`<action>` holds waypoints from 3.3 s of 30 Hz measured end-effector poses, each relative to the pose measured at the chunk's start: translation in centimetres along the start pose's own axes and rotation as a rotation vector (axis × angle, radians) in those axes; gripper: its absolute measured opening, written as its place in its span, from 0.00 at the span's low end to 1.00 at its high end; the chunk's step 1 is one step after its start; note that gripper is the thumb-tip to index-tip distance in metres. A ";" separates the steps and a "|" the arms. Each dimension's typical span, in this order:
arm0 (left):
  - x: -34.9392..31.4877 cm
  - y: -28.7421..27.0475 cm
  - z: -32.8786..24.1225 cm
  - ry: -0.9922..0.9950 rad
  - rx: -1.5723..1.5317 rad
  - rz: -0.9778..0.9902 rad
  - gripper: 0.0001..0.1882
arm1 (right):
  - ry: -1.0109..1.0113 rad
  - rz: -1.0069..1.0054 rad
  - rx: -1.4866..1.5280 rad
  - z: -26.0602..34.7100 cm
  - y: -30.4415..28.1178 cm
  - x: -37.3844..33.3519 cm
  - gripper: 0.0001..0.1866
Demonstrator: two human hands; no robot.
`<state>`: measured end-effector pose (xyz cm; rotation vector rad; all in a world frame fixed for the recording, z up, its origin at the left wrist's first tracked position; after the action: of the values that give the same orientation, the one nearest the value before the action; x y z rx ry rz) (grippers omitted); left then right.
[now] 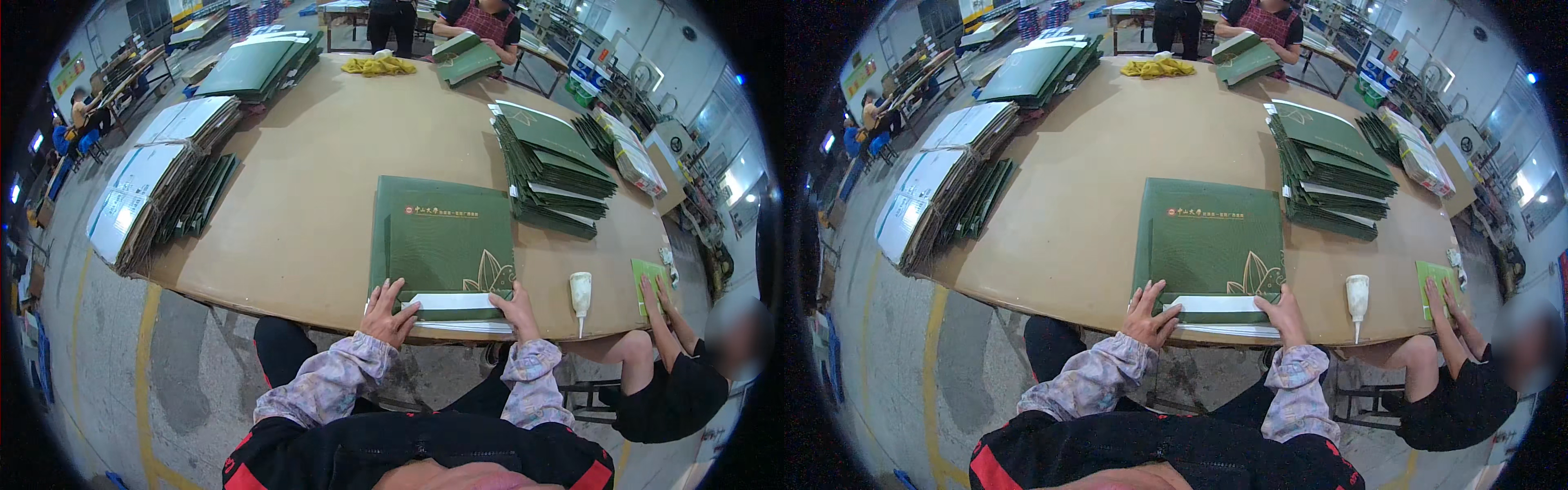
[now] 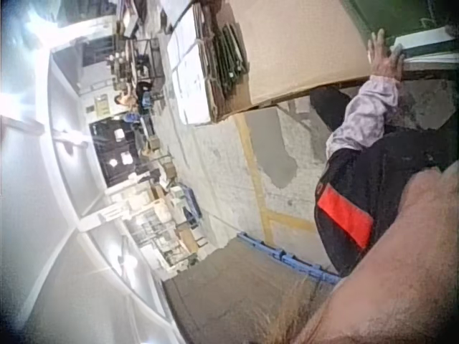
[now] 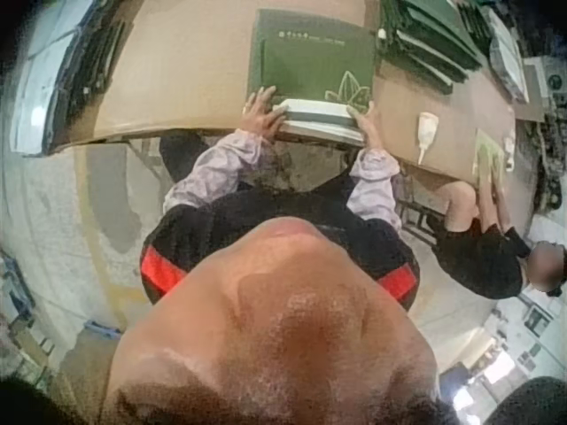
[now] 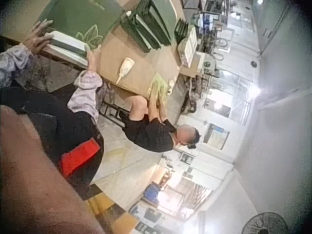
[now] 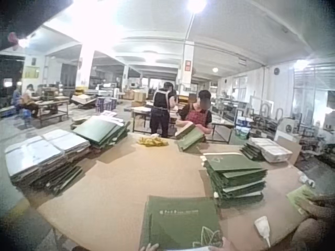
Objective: The person is gluing and folding paper folders/boxes at a factory workbench.
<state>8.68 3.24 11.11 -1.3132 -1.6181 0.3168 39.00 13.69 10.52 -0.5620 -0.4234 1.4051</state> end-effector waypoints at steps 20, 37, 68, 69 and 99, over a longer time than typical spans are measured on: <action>0.2 -0.1 -0.1 0.021 -0.004 0.008 0.18 | 0.018 -0.073 -0.077 -0.7 -0.1 -0.2 0.36; 0.3 -0.1 -0.5 0.005 -0.010 0.005 0.17 | 0.020 -0.060 -0.082 -0.9 -0.1 0.0 0.35; -0.8 -1.5 4.4 -0.159 -0.379 -0.169 0.23 | 0.011 0.091 0.090 -1.1 -0.6 -0.3 0.29; -0.8 -3.6 5.5 -0.220 -0.288 -0.213 0.25 | 0.066 0.108 0.186 -1.9 -0.8 -0.2 0.28; -0.2 -27.3 44.9 -0.794 -1.737 -1.274 0.23 | -0.042 0.340 0.258 24.2 28.1 2.9 0.18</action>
<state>-43.53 8.98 8.93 -0.7354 -3.1651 -1.9376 2.72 21.41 12.93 -0.4053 -0.1784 1.7683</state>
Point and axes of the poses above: each hand's wrist, its own x-axis towards the middle knuckle, its own y-axis out of the palm, z = x × y, the point moved 4 cm from there along x, towards the middle knuckle, and after that the axes turned 7 degrees about -z, right-handed, at the moved point
